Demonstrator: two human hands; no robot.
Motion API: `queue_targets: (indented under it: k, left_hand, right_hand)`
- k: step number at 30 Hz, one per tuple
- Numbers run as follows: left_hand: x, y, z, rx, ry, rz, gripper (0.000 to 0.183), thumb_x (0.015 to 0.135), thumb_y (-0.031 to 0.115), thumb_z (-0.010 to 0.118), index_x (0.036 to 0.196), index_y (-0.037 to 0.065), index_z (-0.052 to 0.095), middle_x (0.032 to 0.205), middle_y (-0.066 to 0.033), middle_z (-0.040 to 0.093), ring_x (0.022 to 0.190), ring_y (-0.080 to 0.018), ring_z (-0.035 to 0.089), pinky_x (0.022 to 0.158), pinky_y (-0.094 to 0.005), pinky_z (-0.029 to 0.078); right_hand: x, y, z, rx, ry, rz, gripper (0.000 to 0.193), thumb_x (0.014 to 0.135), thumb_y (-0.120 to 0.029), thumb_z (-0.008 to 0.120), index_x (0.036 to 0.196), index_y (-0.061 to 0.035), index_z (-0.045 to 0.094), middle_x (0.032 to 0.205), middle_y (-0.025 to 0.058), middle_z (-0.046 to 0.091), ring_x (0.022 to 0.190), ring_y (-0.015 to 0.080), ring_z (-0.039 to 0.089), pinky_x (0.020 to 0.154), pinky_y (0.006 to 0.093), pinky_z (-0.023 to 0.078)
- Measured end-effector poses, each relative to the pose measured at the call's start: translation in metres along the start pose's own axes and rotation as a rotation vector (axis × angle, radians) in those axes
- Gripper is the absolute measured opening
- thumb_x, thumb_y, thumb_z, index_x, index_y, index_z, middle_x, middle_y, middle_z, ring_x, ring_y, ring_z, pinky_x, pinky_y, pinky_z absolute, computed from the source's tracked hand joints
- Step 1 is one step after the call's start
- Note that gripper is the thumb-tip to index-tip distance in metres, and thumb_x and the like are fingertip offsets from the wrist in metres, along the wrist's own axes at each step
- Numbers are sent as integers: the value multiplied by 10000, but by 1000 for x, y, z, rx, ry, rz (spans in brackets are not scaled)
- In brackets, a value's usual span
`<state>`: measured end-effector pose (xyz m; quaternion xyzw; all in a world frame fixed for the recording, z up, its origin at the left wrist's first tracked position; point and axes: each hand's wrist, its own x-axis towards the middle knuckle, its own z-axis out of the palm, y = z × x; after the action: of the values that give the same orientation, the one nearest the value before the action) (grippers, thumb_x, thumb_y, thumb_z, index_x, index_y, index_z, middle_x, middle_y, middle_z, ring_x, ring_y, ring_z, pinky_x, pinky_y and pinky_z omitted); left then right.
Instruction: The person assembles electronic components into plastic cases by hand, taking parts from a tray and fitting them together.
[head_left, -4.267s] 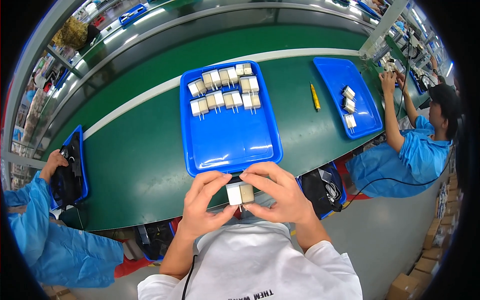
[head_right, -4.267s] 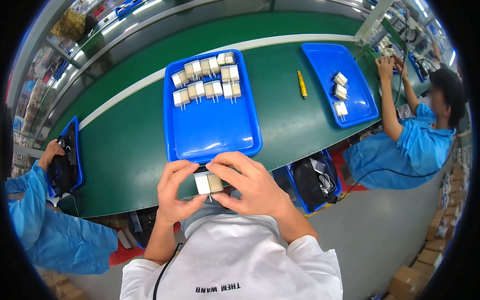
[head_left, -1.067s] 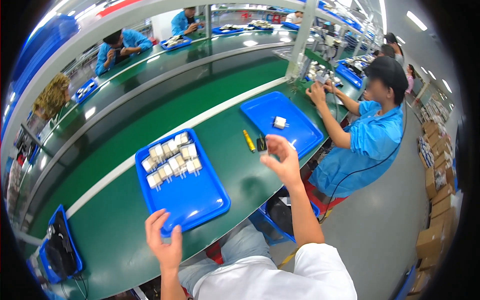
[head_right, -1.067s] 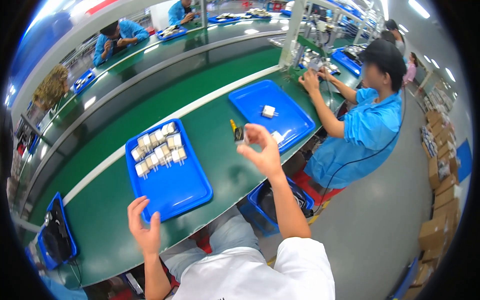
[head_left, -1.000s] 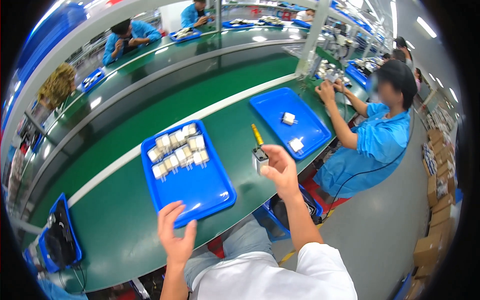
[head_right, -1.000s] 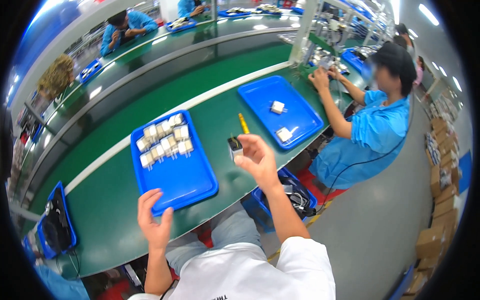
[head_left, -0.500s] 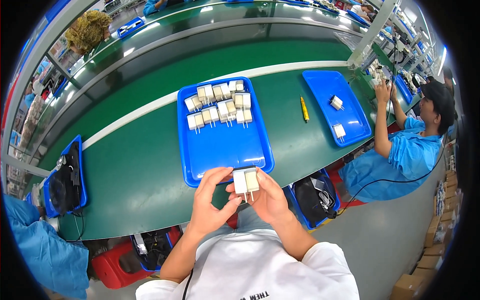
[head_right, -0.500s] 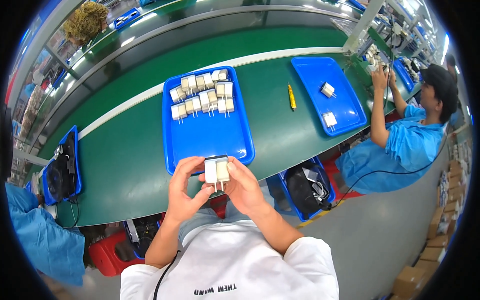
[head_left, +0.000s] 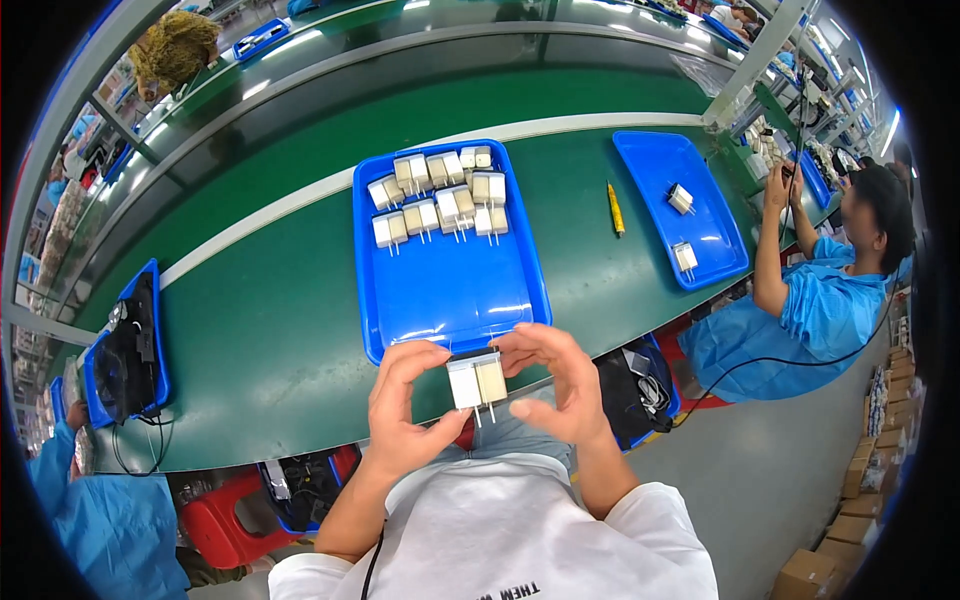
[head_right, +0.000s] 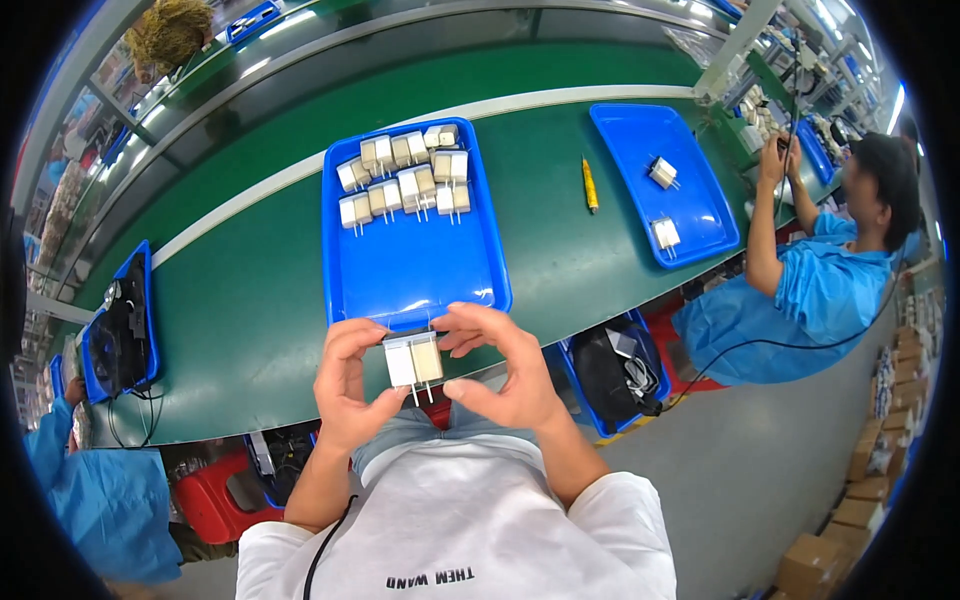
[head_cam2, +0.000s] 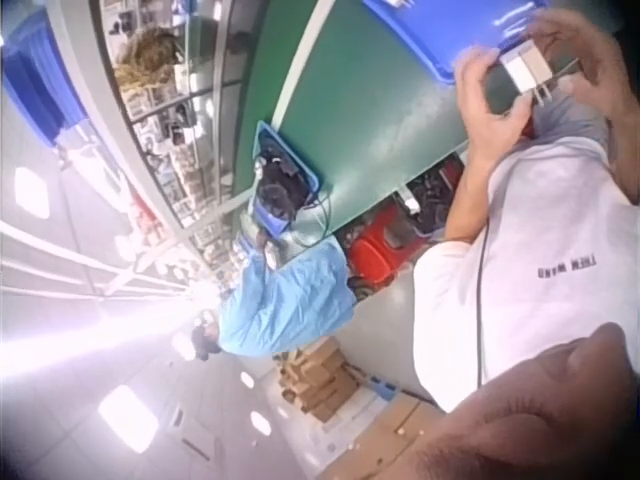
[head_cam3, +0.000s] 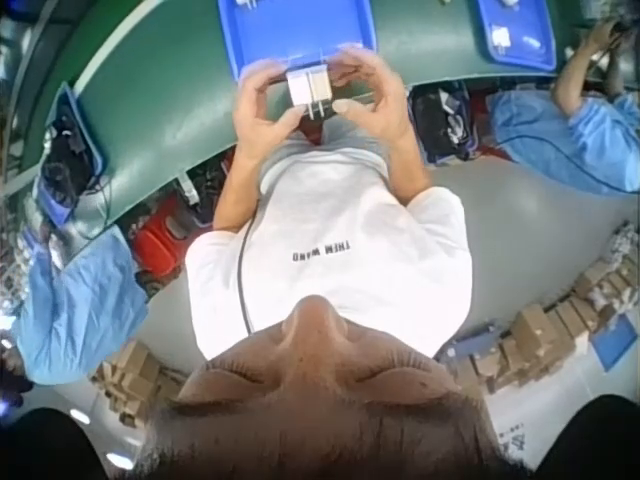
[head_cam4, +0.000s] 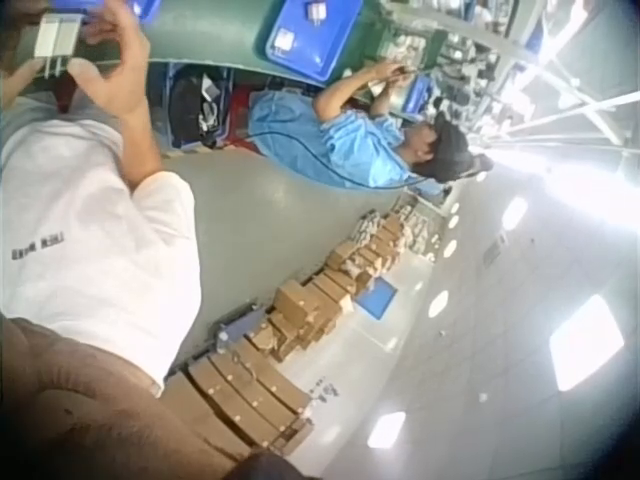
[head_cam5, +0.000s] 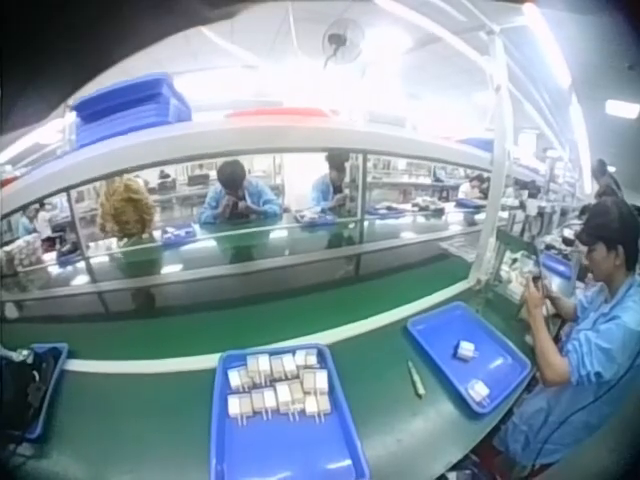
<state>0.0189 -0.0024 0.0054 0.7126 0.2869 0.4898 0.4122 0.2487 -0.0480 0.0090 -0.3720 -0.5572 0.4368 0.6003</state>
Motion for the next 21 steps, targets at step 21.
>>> queue_targets:
  k: [21]
  left_hand:
    - [4,13,-10,234,-96,162,586,669,33,855,1226,-16,679,1177,-191,666,1066,-308,676,913,-393,557]
  right_hand:
    - [15,-22,8,-563,-156,-323,610,671,-83,880,1235,25,674,1172,188,711,969,341,733,804,400,606]
